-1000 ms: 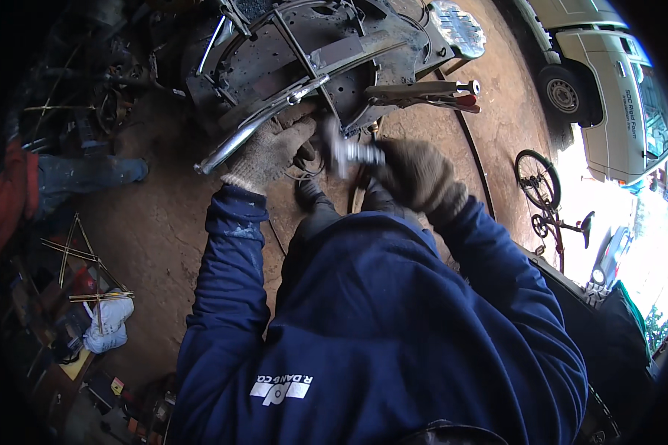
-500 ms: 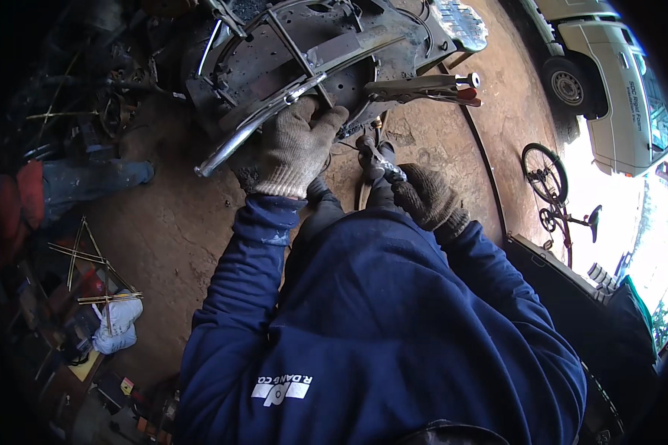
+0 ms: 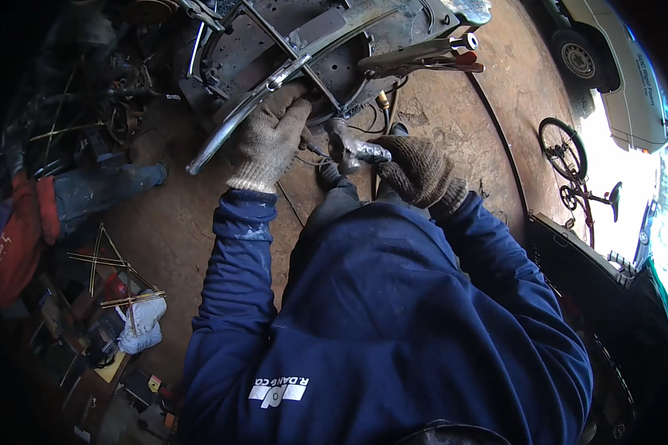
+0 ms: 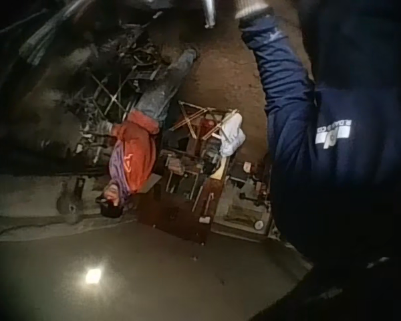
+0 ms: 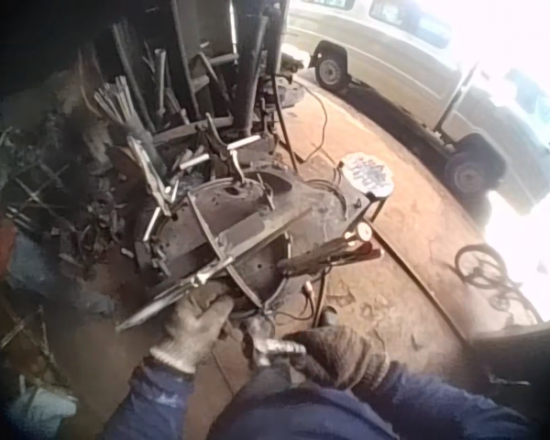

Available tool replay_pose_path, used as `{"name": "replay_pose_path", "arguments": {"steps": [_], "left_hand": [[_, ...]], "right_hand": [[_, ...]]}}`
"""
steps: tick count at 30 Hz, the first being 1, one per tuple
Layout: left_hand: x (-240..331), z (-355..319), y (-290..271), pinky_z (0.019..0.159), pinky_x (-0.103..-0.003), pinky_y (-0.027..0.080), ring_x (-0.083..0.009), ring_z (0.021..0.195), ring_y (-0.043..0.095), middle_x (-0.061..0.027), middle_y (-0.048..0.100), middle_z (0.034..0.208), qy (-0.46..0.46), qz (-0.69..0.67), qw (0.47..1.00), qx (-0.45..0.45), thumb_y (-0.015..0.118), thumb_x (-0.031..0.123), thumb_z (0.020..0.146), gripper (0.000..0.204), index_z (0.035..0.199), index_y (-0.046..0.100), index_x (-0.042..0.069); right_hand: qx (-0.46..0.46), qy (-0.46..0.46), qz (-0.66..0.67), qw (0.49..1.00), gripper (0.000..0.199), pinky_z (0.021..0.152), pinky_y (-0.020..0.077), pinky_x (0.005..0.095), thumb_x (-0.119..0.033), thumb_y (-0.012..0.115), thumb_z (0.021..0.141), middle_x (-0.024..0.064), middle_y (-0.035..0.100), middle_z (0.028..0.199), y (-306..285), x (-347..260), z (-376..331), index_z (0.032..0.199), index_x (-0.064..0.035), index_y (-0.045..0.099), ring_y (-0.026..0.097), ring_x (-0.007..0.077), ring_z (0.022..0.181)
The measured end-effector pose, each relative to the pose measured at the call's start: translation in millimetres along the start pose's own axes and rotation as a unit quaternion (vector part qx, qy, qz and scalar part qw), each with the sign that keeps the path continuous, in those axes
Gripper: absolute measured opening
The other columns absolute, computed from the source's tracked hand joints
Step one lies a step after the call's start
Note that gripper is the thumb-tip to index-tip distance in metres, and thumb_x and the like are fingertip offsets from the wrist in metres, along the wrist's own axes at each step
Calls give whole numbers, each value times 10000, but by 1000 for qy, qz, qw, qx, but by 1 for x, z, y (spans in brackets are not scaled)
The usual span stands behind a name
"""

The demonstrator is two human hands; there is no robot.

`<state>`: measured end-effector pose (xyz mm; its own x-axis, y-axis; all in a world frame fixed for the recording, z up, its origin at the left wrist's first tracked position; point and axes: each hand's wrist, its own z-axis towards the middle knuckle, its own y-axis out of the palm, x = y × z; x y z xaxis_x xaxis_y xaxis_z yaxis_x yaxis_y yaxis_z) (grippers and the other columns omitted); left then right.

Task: The person aligns metal rods onto a metal fixture, clamps them using locking pliers, welds the pieces together with a welding electrode, hammers the metal assembly, and fastens additional locking pliers.

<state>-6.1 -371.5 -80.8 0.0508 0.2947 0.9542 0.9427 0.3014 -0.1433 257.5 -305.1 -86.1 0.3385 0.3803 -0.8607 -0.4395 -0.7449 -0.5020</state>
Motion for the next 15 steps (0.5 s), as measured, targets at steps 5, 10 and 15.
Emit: {"name": "replay_pose_path", "arguments": {"steps": [5,10,15], "left_hand": [[9,-1,-4,620,-242,530,-60,711,635,-16,736,1009,-3,3,1000,-18,617,152,1032,265,1265,699,56],[14,0,-2,653,-238,498,-46,730,598,22,703,927,-69,-1,998,5,694,128,987,255,1224,725,39],[3,3,-2,637,-238,488,-45,726,592,32,697,899,14,-54,998,15,680,144,994,219,1192,739,71]], "right_hand": [[-31,-44,-136,989,464,823,565,481,-445,642,944,159,737,1024,-12,-7,21,1260,-107,678,715,380,949],[-25,-5,-139,990,390,754,568,473,-386,686,918,165,724,914,-8,-3,25,1200,-116,682,712,383,868],[-26,-6,-196,980,386,743,555,488,-396,684,924,171,714,890,-9,-13,27,1162,-93,679,700,403,844]]}}
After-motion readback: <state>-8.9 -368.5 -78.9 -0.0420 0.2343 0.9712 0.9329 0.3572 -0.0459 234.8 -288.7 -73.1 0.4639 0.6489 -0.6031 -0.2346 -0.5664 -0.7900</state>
